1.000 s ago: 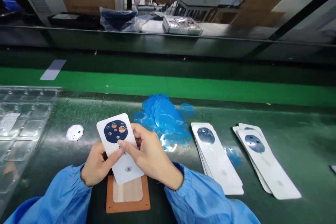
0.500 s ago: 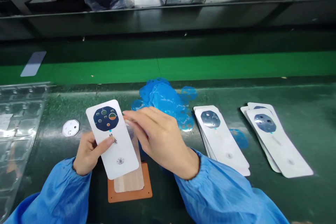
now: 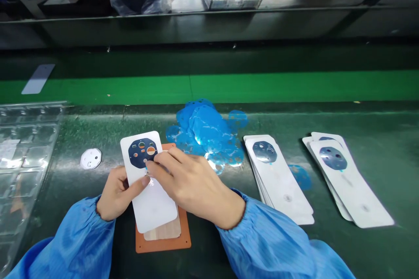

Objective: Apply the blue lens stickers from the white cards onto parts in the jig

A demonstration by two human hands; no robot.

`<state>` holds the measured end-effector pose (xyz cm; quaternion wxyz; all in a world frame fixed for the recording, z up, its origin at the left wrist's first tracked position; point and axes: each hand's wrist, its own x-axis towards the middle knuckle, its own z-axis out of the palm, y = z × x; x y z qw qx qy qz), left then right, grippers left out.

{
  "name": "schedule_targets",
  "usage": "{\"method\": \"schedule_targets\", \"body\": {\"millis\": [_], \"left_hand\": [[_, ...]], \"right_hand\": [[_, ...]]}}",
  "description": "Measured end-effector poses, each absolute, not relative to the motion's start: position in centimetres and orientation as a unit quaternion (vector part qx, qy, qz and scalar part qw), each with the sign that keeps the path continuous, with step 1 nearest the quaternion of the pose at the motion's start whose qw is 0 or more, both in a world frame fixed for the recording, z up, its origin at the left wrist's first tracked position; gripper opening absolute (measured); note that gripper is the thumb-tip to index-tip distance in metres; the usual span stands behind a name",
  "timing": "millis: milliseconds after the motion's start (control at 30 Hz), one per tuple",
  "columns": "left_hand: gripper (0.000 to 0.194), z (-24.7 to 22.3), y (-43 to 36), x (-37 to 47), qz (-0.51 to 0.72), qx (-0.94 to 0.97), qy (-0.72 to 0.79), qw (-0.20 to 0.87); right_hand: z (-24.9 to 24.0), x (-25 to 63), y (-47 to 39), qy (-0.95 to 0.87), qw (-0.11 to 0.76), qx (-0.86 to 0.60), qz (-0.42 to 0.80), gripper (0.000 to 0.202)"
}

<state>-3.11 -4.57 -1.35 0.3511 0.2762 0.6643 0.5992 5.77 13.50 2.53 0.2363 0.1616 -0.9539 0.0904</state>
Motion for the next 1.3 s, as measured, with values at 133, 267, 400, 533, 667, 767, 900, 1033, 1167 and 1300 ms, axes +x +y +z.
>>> {"method": "schedule_targets", "body": {"millis": [133,267,400,533,667,767,900,1033,1167,1300], "left_hand": [[0.019,-1.2,-4.3,-3.1,0.594,0.278,0.663,0.361],[0.02,-1.2,-4.3,-3.1,0.596,0.277,0.659,0.364],[0.023,-1.4,-4.4,-3.0,0.606,0.27,0.642,0.385],[0.022,-1.5,-4.4,-3.1,0.601,0.263,0.648,0.388],[0.025,-1.3,-4.4,-3.1,0.6,0.253,0.646,0.399],[0.026,-1.3,-4.4,-3.1,0.595,0.243,0.653,0.401],[0.032,-1.5,-4.5,-3.1,0.582,0.231,0.667,0.404],[0.038,-1.6,-4.4,-3.4,0.578,0.216,0.677,0.401],[0.041,-1.4,-4.1,-3.5,0.576,0.207,0.685,0.395],[0.041,-1.5,-4.1,-3.4,0.567,0.211,0.686,0.404]], "right_hand": [[2.3,5.7,13.2,-0.951,0.253,0.163,0.069,0.025],[2.2,5.6,12.9,-0.95,0.264,0.165,0.039,0.031],[2.0,5.7,12.8,-0.95,0.256,0.18,0.02,0.032],[2.0,5.7,13.0,-0.952,0.239,0.178,0.063,0.027],[2.0,5.8,12.9,-0.952,0.239,0.185,0.046,0.027],[2.1,5.9,12.6,-0.95,0.242,0.195,0.008,0.028],[2.3,5.9,12.1,-0.955,0.232,0.187,-0.007,0.028],[2.0,5.6,11.6,-0.958,0.228,0.174,-0.015,0.028],[1.3,5.6,11.2,-0.954,0.237,0.181,-0.037,0.022],[0.6,5.6,11.0,-0.948,0.255,0.185,-0.044,0.019]]}}
